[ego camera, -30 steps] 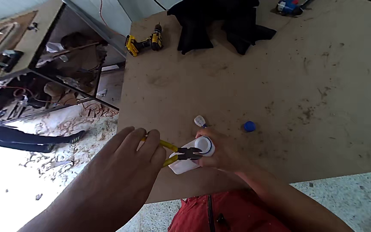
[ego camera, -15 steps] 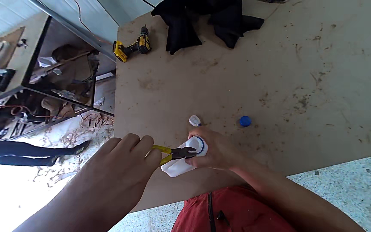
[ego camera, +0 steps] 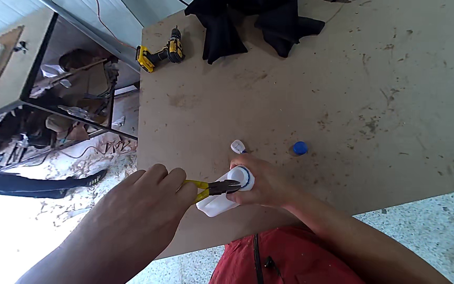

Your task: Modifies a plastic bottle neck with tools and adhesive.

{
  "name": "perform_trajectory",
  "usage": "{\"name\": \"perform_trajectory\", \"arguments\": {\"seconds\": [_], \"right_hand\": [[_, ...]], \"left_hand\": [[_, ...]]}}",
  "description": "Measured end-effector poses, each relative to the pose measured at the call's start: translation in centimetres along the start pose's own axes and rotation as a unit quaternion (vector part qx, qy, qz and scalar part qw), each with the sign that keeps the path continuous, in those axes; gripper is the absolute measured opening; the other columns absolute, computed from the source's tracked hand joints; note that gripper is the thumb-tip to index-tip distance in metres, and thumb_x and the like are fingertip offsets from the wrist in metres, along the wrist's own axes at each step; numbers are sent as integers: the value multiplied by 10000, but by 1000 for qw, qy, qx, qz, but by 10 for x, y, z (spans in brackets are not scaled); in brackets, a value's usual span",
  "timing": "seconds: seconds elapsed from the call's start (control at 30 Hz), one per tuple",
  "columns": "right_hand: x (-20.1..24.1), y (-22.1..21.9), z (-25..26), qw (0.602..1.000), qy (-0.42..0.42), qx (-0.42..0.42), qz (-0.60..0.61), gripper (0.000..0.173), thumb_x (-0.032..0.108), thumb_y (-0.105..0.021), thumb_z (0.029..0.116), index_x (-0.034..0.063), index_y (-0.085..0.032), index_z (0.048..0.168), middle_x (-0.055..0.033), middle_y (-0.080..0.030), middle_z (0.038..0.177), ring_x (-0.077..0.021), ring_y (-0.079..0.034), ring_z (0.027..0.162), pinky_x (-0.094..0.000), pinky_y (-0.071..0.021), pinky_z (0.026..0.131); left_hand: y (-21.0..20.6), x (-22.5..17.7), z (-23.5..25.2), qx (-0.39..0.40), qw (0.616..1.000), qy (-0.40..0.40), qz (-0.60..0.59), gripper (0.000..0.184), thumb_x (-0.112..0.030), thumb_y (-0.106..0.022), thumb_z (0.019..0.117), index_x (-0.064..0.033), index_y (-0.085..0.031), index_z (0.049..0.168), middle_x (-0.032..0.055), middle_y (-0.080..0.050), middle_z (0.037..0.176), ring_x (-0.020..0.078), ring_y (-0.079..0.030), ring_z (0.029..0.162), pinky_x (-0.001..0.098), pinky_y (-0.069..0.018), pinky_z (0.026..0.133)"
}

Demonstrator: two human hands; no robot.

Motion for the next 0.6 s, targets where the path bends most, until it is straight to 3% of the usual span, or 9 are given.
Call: {"name": "perform_trajectory", "arguments": {"seconds": [0.27,0.6], "right_hand": [[-1,0,2,1000,2,5,2,554,421,-853,781,129,-655,1208,-15,-653,1085,-106,-642,1006,-340,-583,850],[-3,-2,3,1000,26,0,15,525,391,-856,797,112,-656,1194,-23,-654,1076,-117,-640,1014,-343,-581,868]], "left_hand": [[-5,7,0,13,1000,16,-22,172,30,-571,823,-125,-629,774,45,-575,770,259,-596,686,394,-475,534],[-19,13,-5,-41,996,40,-67,190,-43,-477,838,-142,-614,751,4,-558,733,217,-577,637,368,-433,470]]}}
Point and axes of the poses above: each hand's wrist, its own z-axis towards the middle knuckle, its own y-axis out of the back of the hand, x = y × z, the point moved 1 cm from there along z, towards the middle knuckle
